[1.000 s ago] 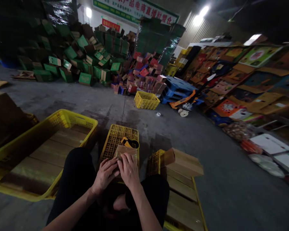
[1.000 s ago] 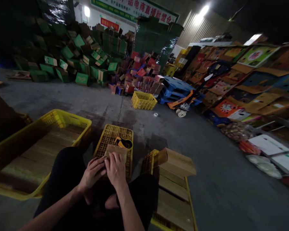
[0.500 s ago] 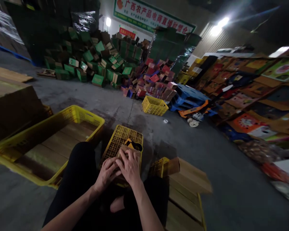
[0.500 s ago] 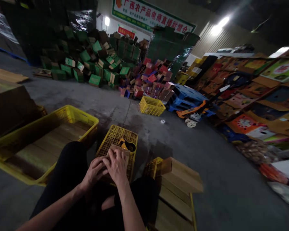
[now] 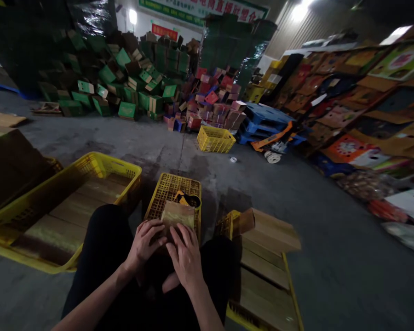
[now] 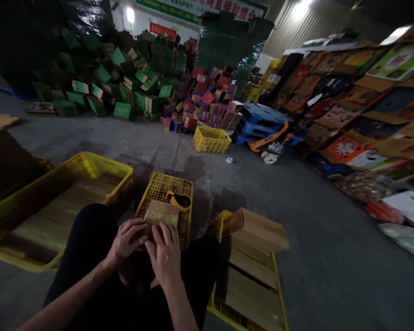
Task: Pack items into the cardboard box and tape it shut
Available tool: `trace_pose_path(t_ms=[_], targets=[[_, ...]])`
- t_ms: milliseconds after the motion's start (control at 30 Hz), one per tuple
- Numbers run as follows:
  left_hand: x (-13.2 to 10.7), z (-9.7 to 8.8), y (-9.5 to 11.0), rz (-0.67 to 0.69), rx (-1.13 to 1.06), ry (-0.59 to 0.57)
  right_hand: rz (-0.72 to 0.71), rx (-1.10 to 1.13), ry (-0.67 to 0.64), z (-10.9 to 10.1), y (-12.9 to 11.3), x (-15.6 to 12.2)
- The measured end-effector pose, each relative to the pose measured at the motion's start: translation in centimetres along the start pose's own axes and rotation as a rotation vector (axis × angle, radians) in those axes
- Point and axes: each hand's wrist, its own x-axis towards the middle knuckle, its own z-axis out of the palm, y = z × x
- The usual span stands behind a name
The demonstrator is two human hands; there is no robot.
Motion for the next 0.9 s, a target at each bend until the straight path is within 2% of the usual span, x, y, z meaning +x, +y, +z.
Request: trace_pose_path(t_ms=[200,333,467,700,900], targets=[[0.9,-1.2,0.6,0.091,0.041,-0.050,0.090,0.027,0.087,-0.1,2.2,-2.4],[1.7,-1.1,2.1,0.170,0.074,-0.140,0.147,0.031,0.135,1.2,1.4,-2.2],[2.4,-0.4,3.4,0.160,0.122,-0.186,0.205,-0.015,0.129,2.0,0.3,-1.6],[2.2,-0.3,3.3,0.163,0.218,-0.212,0.185,0.083,0.067,0.9,0.9,-2.1],[2.3,-0.5,3.5,0.182,0.251,-0.215,0.233,0.131,0.128,1.1,2.0,-2.7]])
